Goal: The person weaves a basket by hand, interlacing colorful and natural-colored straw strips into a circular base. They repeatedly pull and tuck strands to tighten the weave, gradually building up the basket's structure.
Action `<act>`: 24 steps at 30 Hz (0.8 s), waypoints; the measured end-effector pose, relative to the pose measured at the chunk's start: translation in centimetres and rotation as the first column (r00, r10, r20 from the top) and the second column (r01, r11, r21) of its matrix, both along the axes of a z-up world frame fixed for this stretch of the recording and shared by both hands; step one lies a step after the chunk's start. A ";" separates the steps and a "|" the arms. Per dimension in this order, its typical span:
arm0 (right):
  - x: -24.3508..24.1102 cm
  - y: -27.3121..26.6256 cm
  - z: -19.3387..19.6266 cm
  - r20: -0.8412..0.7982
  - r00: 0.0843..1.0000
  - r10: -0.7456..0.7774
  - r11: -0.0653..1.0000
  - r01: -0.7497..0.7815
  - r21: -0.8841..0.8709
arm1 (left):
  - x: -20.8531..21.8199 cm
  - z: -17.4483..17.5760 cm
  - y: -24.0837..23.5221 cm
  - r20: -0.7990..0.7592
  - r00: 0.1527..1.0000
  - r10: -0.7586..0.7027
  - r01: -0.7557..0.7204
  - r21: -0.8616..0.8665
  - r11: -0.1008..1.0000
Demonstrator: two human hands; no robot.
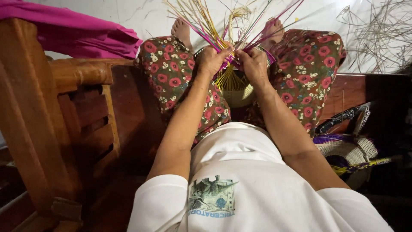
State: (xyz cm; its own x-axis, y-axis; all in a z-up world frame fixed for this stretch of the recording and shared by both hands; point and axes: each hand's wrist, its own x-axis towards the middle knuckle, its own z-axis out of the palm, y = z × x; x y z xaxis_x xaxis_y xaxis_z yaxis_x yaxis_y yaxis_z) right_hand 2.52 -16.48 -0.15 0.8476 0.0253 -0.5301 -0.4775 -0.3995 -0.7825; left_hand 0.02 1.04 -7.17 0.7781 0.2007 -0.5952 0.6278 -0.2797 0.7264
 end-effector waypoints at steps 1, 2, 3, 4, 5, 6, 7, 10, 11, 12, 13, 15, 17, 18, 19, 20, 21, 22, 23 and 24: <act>0.3 0.1 0.2 -0.049 0.996 -0.069 0.995 0.072 0.072 | 0.1 1.0 -0.2 0.013 1.000 0.003 -0.003 -0.003 1.000; 0.6 0.2 0.5 -0.102 0.986 -0.133 0.979 0.147 0.141 | 0.1 2.0 -0.4 0.025 1.000 0.005 -0.005 -0.006 1.000; 0.7 0.0 1.6 -0.099 0.986 -0.132 0.979 0.145 0.141 | -0.1 2.0 -0.5 0.029 1.000 0.007 -0.007 -0.006 1.000; 0.8 -0.2 2.8 -0.117 0.991 -0.062 0.991 0.075 0.109 | -0.2 2.1 -0.6 0.026 0.999 0.025 -0.024 -0.015 1.000; 1.1 -0.4 4.0 -0.133 0.991 0.009 0.997 0.002 0.079 | -0.2 2.1 -0.7 0.026 0.999 0.045 -0.045 -0.025 0.999; 1.4 -0.2 4.8 -0.127 0.992 0.012 0.997 -0.003 0.078 | -0.1 1.1 -0.6 0.032 0.998 0.049 -0.049 -0.027 0.998; 1.4 0.0 5.5 -0.142 0.990 0.016 0.993 0.000 0.114 | -0.3 0.0 -0.4 0.035 0.999 0.036 -0.035 -0.013 0.999; 1.5 0.6 6.6 -0.163 0.986 -0.017 0.981 0.048 0.188 | -0.3 2.7 -0.9 0.073 0.993 0.098 -0.093 -0.067 0.993; 1.4 0.8 6.7 -0.175 0.983 -0.060 0.970 0.099 0.223 | -0.3 4.6 -1.2 0.099 0.981 0.169 -0.154 -0.138 0.978; 1.5 0.8 5.9 -0.177 0.983 -0.057 0.969 0.097 0.226 | -0.2 3.9 -0.7 0.099 0.980 0.170 -0.156 -0.135 0.978; 1.4 0.7 5.0 -0.181 0.979 -0.092 0.963 0.134 0.233 | -0.2 3.2 -0.5 0.108 0.987 0.118 -0.110 -0.083 0.991; 1.1 0.5 3.5 -0.192 0.973 -0.126 0.956 0.171 0.237 | -0.2 2.3 -0.4 0.108 0.992 0.067 -0.064 -0.031 0.997; 1.1 0.6 2.6 -0.186 0.963 -0.195 0.925 0.244 0.292 | 0.3 1.9 -0.7 0.162 0.983 0.086 -0.092 0.029 0.995; 1.0 0.5 3.0 -0.186 0.963 -0.194 0.926 0.243 0.290 | 0.3 1.7 -0.6 0.161 0.983 0.087 -0.093 0.026 0.995; 0.9 0.4 3.5 -0.184 0.966 -0.183 0.925 0.233 0.301 | 0.3 1.6 -0.4 0.120 0.991 0.055 -0.061 0.047 0.997; 0.7 0.4 3.9 -0.182 0.968 -0.172 0.924 0.222 0.311 | 0.2 1.4 -0.2 0.078 0.997 0.023 -0.028 0.065 0.997; 1.0 0.4 4.1 -0.185 0.968 -0.169 0.925 0.221 0.310 | 0.3 1.5 -0.2 0.075 0.997 0.025 -0.030 0.065 0.997; 1.2 0.4 4.3 -0.160 0.984 -0.082 0.957 0.123 0.264 | 0.3 1.6 -0.3 0.063 0.998 -0.013 0.007 0.096 0.995; 1.7 0.5 4.5 -0.135 0.991 0.006 0.976 0.023 0.217 | 0.7 1.8 -0.2 0.054 0.997 -0.052 0.044 0.130 0.991; 1.9 0.6 4.4 -0.134 0.991 0.008 0.975 0.022 0.219 | 0.7 2.4 -0.3 0.055 0.997 -0.051 0.043 0.132 0.990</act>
